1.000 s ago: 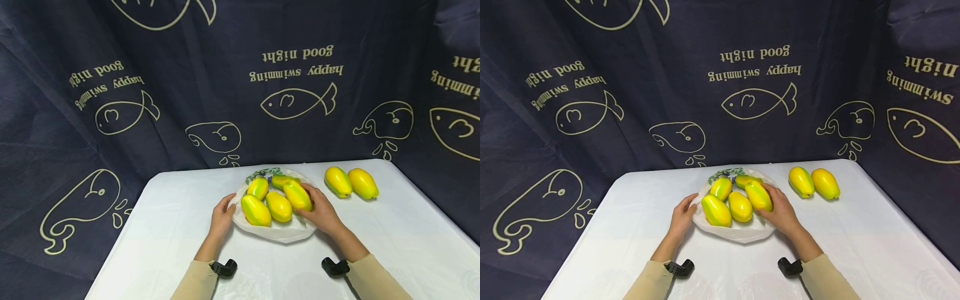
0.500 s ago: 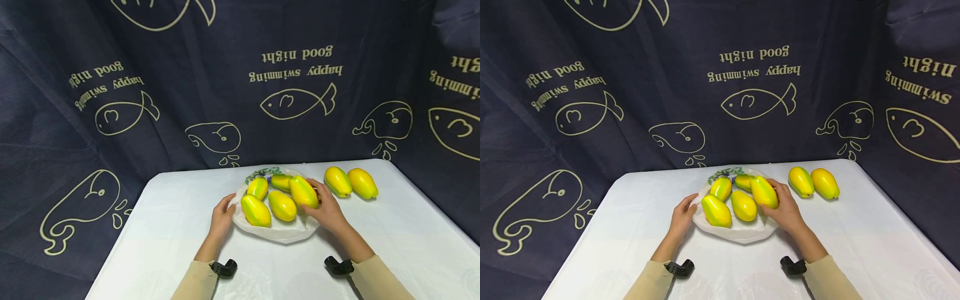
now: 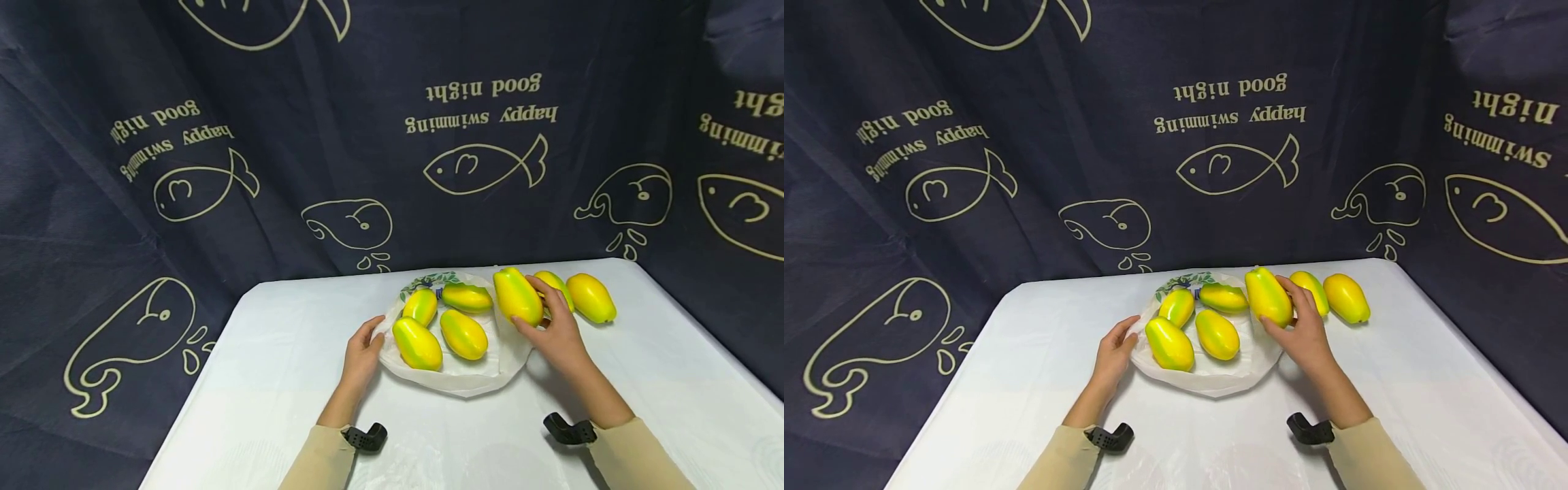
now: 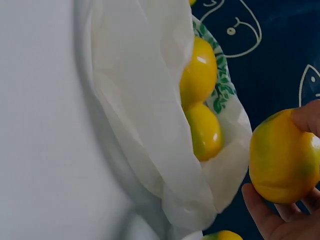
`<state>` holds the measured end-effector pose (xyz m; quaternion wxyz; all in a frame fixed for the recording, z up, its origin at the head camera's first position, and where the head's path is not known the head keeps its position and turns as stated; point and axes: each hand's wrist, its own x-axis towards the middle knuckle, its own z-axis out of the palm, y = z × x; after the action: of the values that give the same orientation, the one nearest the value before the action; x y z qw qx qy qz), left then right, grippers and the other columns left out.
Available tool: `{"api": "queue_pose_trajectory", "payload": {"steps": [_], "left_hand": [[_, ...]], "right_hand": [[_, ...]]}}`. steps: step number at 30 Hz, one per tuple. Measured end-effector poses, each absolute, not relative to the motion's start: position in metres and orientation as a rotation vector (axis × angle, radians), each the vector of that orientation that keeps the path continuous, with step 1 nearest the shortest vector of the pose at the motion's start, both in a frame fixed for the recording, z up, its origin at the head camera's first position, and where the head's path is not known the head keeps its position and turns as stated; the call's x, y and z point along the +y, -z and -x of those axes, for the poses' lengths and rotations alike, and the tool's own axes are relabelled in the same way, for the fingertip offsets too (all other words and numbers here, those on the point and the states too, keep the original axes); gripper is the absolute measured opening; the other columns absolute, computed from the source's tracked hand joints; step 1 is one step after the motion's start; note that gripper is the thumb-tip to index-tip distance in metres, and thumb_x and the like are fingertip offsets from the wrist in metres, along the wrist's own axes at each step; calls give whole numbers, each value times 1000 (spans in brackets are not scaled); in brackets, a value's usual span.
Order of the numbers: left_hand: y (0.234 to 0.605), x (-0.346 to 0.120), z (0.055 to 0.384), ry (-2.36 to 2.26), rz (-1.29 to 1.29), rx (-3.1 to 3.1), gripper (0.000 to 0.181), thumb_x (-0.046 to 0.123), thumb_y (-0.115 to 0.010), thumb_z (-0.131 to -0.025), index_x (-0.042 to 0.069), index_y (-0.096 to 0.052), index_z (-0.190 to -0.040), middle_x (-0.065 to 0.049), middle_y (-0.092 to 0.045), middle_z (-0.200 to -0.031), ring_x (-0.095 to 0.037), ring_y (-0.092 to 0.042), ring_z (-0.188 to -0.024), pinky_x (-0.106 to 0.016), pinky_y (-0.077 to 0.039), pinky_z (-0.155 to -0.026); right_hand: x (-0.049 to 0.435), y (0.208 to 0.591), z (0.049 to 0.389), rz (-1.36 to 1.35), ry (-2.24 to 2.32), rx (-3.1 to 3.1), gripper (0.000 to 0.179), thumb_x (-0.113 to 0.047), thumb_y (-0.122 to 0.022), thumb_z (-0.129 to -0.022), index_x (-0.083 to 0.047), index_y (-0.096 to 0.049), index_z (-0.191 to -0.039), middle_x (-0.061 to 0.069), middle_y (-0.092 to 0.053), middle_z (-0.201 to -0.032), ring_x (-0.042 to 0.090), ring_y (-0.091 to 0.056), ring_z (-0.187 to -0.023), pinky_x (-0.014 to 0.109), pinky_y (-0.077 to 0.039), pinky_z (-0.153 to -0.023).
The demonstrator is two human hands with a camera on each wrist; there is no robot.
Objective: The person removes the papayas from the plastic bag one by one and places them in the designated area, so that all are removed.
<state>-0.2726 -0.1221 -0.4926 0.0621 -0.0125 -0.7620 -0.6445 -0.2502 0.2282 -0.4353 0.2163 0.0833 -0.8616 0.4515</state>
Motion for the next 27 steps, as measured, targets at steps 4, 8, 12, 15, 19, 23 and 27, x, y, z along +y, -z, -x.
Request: {"api": "queue_pose_trajectory", "payload": {"steps": [4,8,12,15,19,23,27], "left_hand": [[493,-122,273,1953,42,-2305,37,11,-53,-100,14,-60,-137,-9,-54,-149,-26,-43,-145,-45,-34,-122],[492,-122,273,1950,42,-2308,37,10,-52,-100,14,-60,-136,-9,-54,-149,-26,-43,-145,-44,-34,-122],[491,-122,273,1942,32,-2312,37,9,-52,-100,14,-61,-135,-8,-55,-148,-26,-44,-144,-44,-36,-121],[491,-122,273,1941,19,-2311,37,9,-53,-99,15,-61,-135,-8,-56,-148,-26,-45,-144,-44,-37,-121],[491,-122,272,1947,15,-2305,37,9,-53,-99,14,-61,-135,-8,-56,-147,-26,-45,-143,-44,-37,-120],[492,-121,273,1951,23,-2297,37,8,-53,-99,14,-61,-135,-8,-56,-147,-25,-45,-144,-44,-37,-120],[492,-122,274,1955,21,-2296,37,9,-54,-99,15,-62,-134,-8,-54,-149,-26,-43,-145,-44,-36,-121]], "right_hand": [[236,431,249,-197,-1282,-2327,79,-7,-77,-84,-13,-38,-152,15,-46,-143,14,-48,-117,2,-40,-77],[244,429,247,-143,-1317,-2291,79,-4,-77,-83,-12,-37,-151,14,-45,-144,-5,-41,-112,3,-38,-80],[252,429,246,-85,-1315,-2264,78,-3,-76,-83,-8,-36,-150,14,-45,-142,-9,-39,-111,2,-36,-81],[257,431,247,-57,-1281,-2248,76,-3,-76,-83,-7,-38,-149,14,-44,-140,-10,-40,-110,1,-36,-81],[264,433,247,-21,-1233,-2225,74,-3,-75,-82,-9,-42,-148,11,-43,-137,-7,-41,-106,-1,-37,-78],[271,431,245,34,-1205,-2215,72,-6,-76,-83,-15,-46,-148,5,-42,-130,-9,-38,-104,-1,-37,-77],[279,431,246,107,-1205,-2204,71,-9,-76,-84,-21,-48,-148,-15,-38,-124,-11,-33,-107,-1,-35,-77]]}}
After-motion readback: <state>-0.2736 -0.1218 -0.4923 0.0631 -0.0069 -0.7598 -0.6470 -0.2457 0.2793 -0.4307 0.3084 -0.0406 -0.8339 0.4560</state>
